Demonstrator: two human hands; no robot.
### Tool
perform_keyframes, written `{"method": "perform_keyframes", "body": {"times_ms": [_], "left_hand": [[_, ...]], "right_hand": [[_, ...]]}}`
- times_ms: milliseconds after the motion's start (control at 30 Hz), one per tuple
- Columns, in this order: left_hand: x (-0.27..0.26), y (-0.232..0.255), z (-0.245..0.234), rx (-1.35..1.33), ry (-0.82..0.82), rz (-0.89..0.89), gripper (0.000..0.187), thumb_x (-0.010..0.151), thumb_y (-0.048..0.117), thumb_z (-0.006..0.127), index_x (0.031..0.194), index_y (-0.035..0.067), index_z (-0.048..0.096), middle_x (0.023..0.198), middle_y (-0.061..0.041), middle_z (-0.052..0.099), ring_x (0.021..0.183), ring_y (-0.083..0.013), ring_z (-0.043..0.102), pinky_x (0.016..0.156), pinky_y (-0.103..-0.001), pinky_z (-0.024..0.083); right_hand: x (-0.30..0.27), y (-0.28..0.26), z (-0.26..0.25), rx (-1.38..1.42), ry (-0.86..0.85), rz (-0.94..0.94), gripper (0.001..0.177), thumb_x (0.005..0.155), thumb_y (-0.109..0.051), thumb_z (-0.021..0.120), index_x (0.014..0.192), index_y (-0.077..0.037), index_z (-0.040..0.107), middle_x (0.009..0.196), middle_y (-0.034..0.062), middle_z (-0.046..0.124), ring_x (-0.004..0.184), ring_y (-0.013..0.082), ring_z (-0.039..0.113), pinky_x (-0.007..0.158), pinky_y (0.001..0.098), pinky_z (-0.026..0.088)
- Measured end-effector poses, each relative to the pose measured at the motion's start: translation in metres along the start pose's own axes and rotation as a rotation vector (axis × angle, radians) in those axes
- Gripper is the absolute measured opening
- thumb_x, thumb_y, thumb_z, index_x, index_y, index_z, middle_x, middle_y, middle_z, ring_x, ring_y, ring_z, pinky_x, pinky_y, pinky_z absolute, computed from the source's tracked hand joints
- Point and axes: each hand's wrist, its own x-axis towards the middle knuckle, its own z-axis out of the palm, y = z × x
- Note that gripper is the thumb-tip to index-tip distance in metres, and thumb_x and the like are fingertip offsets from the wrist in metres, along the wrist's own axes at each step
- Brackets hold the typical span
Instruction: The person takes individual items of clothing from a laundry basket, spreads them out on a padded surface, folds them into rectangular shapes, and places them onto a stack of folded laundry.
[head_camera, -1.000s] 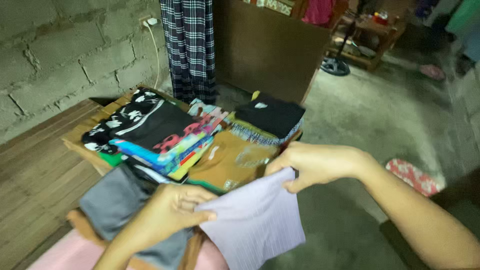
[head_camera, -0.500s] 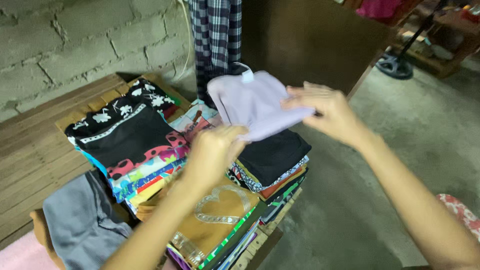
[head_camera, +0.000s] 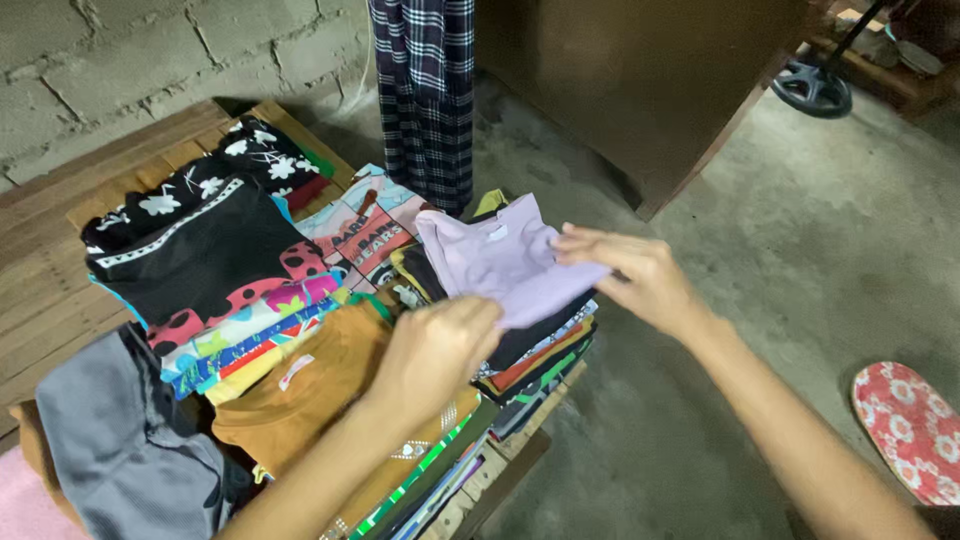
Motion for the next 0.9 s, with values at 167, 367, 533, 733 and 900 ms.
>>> {"method": "perform_keyframes", "body": {"times_ms": [167,367,533,733,900], "left_hand": [[0.062,-0.051,-0.045,0.126,0.291,-0.126,0.013,0.090,0.015,0.075,0.100,0.007,0.076,0.091,-0.014,0.072,0.083,-0.0371,0.070,0.072,-0.045,0.055],[0.123,-0.079,-0.104,0.193,0.524,-0.022,0.013,0.088,0.016,0.077,0.097,0.007,0.076,0.095,-0.012,0.073,0.083,-0.0366,0.070,0.073,-0.044,0.055],[0.089,-0.067,-0.083,0.248,0.429,0.125,0.016,0.087,0.013,0.076,0.101,0.005,0.074,0.096,-0.013,0.070,0.088,-0.0350,0.070,0.076,-0.044,0.056],[0.008,-0.027,0.015,0.142,0.021,0.160,0.016,0.085,0.018,0.075,0.087,0.006,0.064,0.085,-0.011,0.062,0.083,-0.0310,0.068,0.068,-0.044,0.055],[0.000,-0.014,0.019,0.065,-0.018,0.153,0.022,0.085,0.025,0.075,0.085,0.006,0.064,0.084,-0.010,0.062,0.083,-0.0299,0.068,0.067,-0.043,0.054]], "right_hand": [[0.095,0.016,-0.027,0.008,-0.002,0.012,0.042,0.086,-0.001,0.067,0.127,-0.007,0.069,0.128,0.0101,0.072,0.110,0.0269,0.073,0.095,0.0359,0.058],[0.191,0.008,-0.052,-0.075,0.040,-0.060,0.041,0.085,0.000,0.066,0.125,-0.008,0.070,0.115,0.0127,0.075,0.104,0.0275,0.075,0.091,0.0367,0.058],[0.151,0.022,-0.048,-0.016,0.068,-0.153,0.048,0.082,0.007,0.064,0.127,-0.008,0.069,0.131,0.0109,0.071,0.128,0.0278,0.065,0.107,0.0367,0.051],[0.016,0.033,0.010,0.076,-0.133,0.083,0.058,0.072,0.012,0.066,0.125,-0.012,0.073,0.134,0.0069,0.071,0.139,0.0272,0.055,0.121,0.0433,0.036],[-0.006,0.012,0.010,0.109,-0.043,0.143,0.065,0.069,0.013,0.055,0.128,-0.011,0.070,0.140,0.0088,0.067,0.144,0.0291,0.049,0.119,0.0466,0.031]]}}
